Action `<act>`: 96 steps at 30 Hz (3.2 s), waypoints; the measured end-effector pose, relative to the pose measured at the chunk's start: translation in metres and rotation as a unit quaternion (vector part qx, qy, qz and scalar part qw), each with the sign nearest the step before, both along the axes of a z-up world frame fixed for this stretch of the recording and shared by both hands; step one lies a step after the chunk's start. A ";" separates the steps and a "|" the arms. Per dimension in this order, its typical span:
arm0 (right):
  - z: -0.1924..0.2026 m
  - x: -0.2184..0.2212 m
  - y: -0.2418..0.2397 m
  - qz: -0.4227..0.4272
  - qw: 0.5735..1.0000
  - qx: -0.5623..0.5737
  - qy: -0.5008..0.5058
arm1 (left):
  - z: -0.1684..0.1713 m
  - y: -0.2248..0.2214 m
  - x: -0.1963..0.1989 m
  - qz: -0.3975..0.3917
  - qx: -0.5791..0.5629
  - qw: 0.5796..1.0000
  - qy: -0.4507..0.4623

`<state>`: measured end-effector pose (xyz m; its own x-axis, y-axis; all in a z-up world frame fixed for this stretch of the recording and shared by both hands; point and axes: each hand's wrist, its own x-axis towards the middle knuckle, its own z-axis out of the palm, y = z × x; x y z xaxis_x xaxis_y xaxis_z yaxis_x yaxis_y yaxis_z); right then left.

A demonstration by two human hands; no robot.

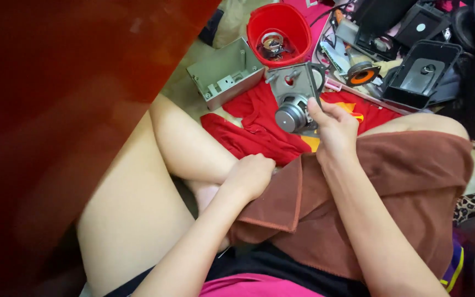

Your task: Disassembling a speaker component by removing screws with a screwdriver and separating the driver from the mounting plate

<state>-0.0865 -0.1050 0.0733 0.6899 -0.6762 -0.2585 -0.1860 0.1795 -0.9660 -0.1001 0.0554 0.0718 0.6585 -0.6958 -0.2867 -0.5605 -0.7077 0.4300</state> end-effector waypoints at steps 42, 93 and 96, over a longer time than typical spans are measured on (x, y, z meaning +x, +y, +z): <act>-0.017 -0.001 -0.018 -0.070 0.992 -0.004 -0.102 | -0.049 -0.001 0.036 0.038 0.049 0.973 -0.224; -0.038 0.007 -0.052 -0.128 0.960 0.102 -0.227 | -0.109 -0.076 0.042 -0.126 -0.035 0.991 0.028; -0.029 0.002 -0.043 -0.128 0.960 0.100 -0.227 | -0.118 -0.070 0.050 -0.095 0.037 0.987 0.128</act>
